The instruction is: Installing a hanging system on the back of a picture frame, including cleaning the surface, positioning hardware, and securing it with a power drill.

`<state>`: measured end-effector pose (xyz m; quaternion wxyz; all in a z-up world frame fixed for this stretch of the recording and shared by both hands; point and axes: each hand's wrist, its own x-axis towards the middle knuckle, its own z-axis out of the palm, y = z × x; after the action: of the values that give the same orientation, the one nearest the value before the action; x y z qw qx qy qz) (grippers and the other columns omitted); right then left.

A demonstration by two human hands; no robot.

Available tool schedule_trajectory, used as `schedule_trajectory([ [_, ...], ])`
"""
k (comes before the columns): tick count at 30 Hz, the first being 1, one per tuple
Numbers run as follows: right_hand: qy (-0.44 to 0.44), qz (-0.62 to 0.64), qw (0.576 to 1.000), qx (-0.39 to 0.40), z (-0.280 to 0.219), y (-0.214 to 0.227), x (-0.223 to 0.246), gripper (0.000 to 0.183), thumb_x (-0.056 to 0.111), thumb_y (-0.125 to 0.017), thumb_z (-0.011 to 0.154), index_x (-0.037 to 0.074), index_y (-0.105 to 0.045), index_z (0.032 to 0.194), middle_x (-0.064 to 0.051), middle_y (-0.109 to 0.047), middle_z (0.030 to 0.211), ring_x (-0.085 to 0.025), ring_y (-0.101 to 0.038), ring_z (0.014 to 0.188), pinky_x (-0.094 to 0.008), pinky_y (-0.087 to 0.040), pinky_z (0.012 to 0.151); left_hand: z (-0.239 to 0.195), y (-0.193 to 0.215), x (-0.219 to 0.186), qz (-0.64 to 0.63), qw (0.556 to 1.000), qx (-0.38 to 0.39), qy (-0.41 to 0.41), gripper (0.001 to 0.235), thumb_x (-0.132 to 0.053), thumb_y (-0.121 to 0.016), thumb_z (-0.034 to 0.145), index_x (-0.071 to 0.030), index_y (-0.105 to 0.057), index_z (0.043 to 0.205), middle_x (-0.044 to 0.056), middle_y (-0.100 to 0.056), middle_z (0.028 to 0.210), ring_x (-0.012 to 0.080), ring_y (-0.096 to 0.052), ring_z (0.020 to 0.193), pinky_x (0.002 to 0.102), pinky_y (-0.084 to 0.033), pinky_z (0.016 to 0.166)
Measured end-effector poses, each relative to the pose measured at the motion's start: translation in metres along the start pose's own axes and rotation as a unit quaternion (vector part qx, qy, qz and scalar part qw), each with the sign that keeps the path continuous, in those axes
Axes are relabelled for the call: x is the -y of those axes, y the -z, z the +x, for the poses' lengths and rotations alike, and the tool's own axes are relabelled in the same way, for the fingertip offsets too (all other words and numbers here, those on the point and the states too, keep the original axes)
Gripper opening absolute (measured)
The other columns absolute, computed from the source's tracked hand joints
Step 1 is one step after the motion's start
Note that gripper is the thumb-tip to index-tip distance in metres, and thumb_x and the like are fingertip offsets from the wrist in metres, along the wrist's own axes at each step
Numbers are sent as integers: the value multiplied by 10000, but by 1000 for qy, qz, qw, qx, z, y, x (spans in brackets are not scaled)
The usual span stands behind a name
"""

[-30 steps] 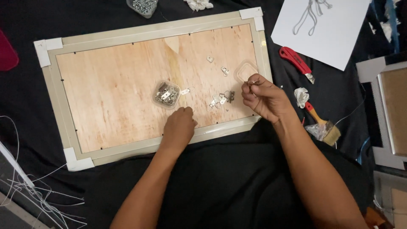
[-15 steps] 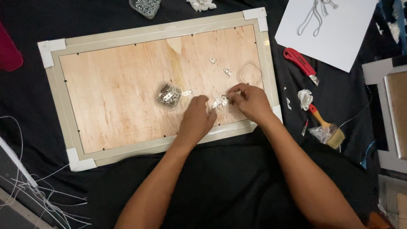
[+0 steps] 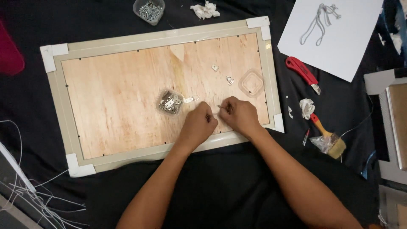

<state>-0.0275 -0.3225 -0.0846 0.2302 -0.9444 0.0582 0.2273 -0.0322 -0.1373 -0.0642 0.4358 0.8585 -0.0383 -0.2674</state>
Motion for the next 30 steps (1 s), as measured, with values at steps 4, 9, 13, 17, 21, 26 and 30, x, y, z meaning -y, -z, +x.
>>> schedule_trajectory([
  [4, 1, 309, 950, -30, 0, 25, 6, 158, 120, -734, 808, 61, -775, 948, -58, -617, 670, -167, -583, 678, -293, -471, 605, -2, 18, -17, -111, 992, -37, 42, 385, -217, -531, 912, -193, -551, 1295, 264, -731, 927, 447, -723, 970, 504, -557, 856],
  [9, -18, 627, 779, 9, 7, 55, -12, 86, 95, -672, 859, 64, -708, 929, 6, -480, 574, -60, -438, 482, -187, -376, 466, -8, 34, -40, -34, 998, -43, 37, 465, -188, -395, 1041, 1, -419, 1466, 364, -685, 1065, 508, -680, 1053, 578, -528, 879],
  [13, 29, 766, 632, 109, 3, 68, -18, 124, 143, -706, 733, 92, -621, 806, -104, -635, 998, -107, -507, 719, -201, -404, 547, -12, 43, -61, 20, 991, 3, 132, 682, -165, -394, 1055, 59, -80, 1617, 417, -608, 1237, 571, -593, 1193, 644, -488, 990],
  [17, 24, 758, 642, 111, 2, 75, -19, 185, 154, -611, 675, 83, -526, 823, -173, -631, 972, -133, -514, 643, -222, -387, 509, 11, 6, 1, 110, 991, -36, 73, 592, -217, -415, 1076, 88, -278, 1563, 372, -652, 1172, 556, -646, 1100, 619, -535, 907],
  [21, -89, 418, 904, 17, 2, 78, -22, 206, 218, -765, 849, 58, -653, 783, -41, -524, 637, -144, -465, 536, -253, -310, 467, 19, -11, 30, 145, 985, -93, 28, 385, -242, -417, 1091, 23, -539, 1342, 265, -700, 1045, 483, -703, 980, 580, -578, 805],
  [26, -113, 39, 992, 32, -11, 82, 18, 492, 495, -822, 782, 24, -796, 922, -223, -750, 849, -434, -727, 887, -468, -560, 743, 22, -15, 31, 163, 981, -85, 66, 317, -311, -422, 1083, -55, -567, 1200, 204, -716, 993, 441, -729, 928, 552, -600, 765],
  [30, -120, -30, 988, 88, -9, 72, 19, 438, 464, -752, 817, 98, -824, 1047, -181, -781, 988, -411, -723, 1043, -450, -579, 843, 19, -5, 18, 116, 986, -53, 107, 310, -321, -526, 992, -43, -575, 1121, 218, -720, 944, 451, -724, 942, 557, -597, 779],
])
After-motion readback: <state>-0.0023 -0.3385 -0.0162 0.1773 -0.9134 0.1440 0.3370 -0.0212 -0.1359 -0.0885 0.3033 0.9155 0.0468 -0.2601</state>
